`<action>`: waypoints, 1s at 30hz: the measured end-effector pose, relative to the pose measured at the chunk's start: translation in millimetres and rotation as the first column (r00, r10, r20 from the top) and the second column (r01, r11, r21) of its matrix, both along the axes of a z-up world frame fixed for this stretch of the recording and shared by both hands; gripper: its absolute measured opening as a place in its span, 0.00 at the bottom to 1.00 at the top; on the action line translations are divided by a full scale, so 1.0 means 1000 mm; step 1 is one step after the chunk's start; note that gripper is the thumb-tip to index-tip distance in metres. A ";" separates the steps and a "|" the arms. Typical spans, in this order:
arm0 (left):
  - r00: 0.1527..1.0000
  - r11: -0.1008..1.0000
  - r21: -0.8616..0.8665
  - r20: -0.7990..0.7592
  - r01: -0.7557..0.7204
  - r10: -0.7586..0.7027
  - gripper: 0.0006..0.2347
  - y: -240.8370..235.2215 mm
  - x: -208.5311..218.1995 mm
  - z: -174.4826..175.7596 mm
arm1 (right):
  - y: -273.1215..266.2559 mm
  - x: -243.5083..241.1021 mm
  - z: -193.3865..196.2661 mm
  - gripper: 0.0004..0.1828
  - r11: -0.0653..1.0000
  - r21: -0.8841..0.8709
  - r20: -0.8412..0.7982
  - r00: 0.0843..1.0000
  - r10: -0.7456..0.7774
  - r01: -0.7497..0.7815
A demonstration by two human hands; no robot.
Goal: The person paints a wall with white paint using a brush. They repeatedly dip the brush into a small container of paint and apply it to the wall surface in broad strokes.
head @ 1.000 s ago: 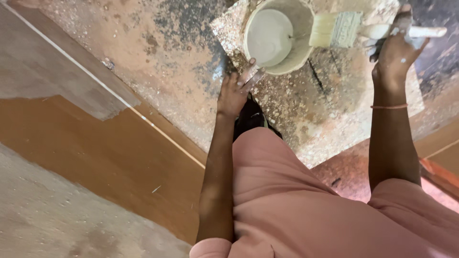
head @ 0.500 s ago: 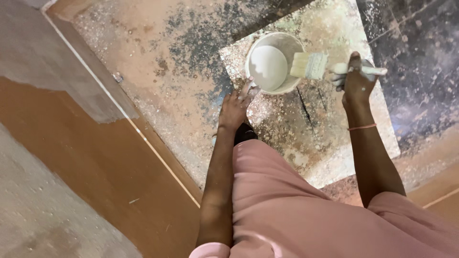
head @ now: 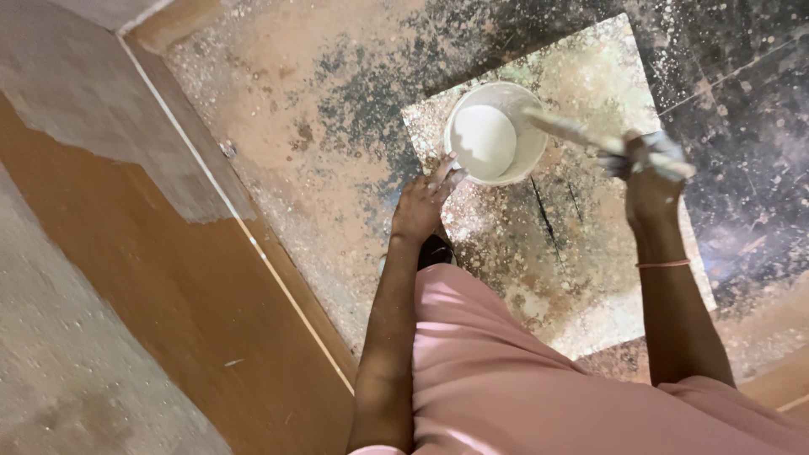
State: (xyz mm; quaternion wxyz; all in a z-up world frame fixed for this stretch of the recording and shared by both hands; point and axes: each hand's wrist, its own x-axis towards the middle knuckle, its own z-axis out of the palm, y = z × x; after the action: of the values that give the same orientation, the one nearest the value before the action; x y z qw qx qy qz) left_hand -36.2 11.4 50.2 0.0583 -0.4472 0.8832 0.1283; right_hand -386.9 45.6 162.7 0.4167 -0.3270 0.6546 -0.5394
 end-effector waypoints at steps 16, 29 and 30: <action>0.994 0.995 -0.021 0.052 0.102 -0.100 0.40 -0.009 0.011 0.009 | 0.058 -0.003 -0.014 0.08 0.987 -0.124 -0.381 0.923 0.050 -0.105; 0.968 0.972 0.041 0.085 0.233 -0.235 0.40 -0.021 0.014 0.050 | 0.035 -0.014 -0.084 0.13 0.849 0.085 0.482 0.724 -0.493 0.522; 0.965 0.964 -0.053 0.060 0.259 -0.256 0.41 -0.020 0.017 0.049 | 0.029 -0.011 -0.083 0.14 0.857 0.089 0.500 0.721 -0.480 0.508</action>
State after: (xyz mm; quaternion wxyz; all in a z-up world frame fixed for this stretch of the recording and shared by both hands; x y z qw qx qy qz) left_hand -19.6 -8.1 99.0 0.0844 -0.3335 0.9354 0.0812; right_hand -397.5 74.5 79.6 0.4052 0.0010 0.5705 -0.7144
